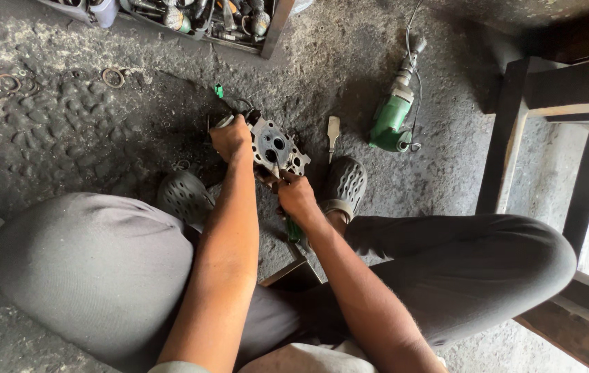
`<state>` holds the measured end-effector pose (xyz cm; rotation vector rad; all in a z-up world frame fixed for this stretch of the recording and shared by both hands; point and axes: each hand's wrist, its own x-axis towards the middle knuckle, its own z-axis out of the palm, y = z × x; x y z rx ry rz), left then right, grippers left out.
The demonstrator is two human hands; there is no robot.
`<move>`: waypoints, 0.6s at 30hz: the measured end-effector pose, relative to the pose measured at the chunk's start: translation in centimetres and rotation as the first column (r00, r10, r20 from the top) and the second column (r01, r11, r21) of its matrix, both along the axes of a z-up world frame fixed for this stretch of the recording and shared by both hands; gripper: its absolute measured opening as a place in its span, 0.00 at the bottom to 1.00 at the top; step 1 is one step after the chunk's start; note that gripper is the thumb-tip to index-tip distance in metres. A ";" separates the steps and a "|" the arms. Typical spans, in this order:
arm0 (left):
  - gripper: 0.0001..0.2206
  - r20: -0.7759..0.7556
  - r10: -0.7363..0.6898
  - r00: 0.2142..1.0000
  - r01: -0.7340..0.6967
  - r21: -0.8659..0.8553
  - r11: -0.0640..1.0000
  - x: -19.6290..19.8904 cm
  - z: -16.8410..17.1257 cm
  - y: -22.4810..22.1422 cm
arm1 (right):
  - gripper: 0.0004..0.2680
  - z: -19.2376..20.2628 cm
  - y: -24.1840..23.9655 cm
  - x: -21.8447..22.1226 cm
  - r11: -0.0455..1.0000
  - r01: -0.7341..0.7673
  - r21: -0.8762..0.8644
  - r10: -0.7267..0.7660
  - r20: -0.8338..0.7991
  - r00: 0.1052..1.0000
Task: The person holds a metal engine head component while using a screwdriver to pry at a small internal valve or seal, then uses a power drill to clean or grind inside one of the cylinder openings.
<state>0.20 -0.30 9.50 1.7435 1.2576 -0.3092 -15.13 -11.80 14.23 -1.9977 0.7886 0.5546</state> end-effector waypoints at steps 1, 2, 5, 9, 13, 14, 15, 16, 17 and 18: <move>0.27 0.005 0.004 1.000 -0.004 0.003 1.000 0.0 0.2 0.0 | 0.14 -1.0 -0.2 -0.2 0.999 -0.026 -0.038 0.026 0.008 1.000; 0.28 0.009 0.008 1.000 -0.008 0.003 1.000 -0.1 0.3 -0.1 | 0.13 -2.1 -0.5 -0.5 0.998 -0.034 -0.060 0.036 0.031 0.999; 0.27 0.010 0.016 1.000 -0.016 -0.017 1.000 -0.2 0.2 0.0 | 0.12 -5.7 -1.6 -1.4 0.953 -0.088 -0.291 0.143 0.173 0.974; 0.26 0.032 0.028 0.999 -0.028 -0.006 1.000 -0.3 -0.3 0.3 | 0.10 -5.0 -5.4 -1.5 0.941 0.001 -0.339 0.040 0.113 0.993; 0.23 0.054 0.033 0.998 -0.033 -0.006 0.999 -0.3 -0.6 0.1 | 0.10 -0.5 -5.3 0.3 0.975 -0.072 -0.209 0.111 0.179 0.978; 0.22 0.062 0.037 0.997 -0.037 -0.001 0.999 0.0 -0.5 0.1 | 0.11 0.6 -4.4 0.2 0.988 -0.070 -0.137 0.087 0.125 0.988; 0.22 0.049 0.048 0.998 -0.048 0.009 0.999 -0.4 -0.3 0.0 | 0.11 1.6 -3.2 -0.1 0.996 -0.063 -0.064 0.067 0.069 0.995; 0.22 0.049 0.062 0.997 -0.063 0.023 0.998 -0.4 -0.1 -0.1 | 0.12 2.4 -2.3 0.4 0.998 -0.055 0.012 0.055 0.024 0.998; 0.23 0.049 0.076 0.996 -0.077 0.037 0.996 -0.2 0.1 0.0 | 0.12 3.0 -1.9 1.1 0.998 -0.060 0.022 0.059 0.013 0.998; 0.22 0.030 0.064 0.998 -0.065 0.037 0.997 -0.2 0.2 0.1 | 0.12 3.4 -1.6 1.1 0.998 -0.058 0.033 0.058 -0.009 0.998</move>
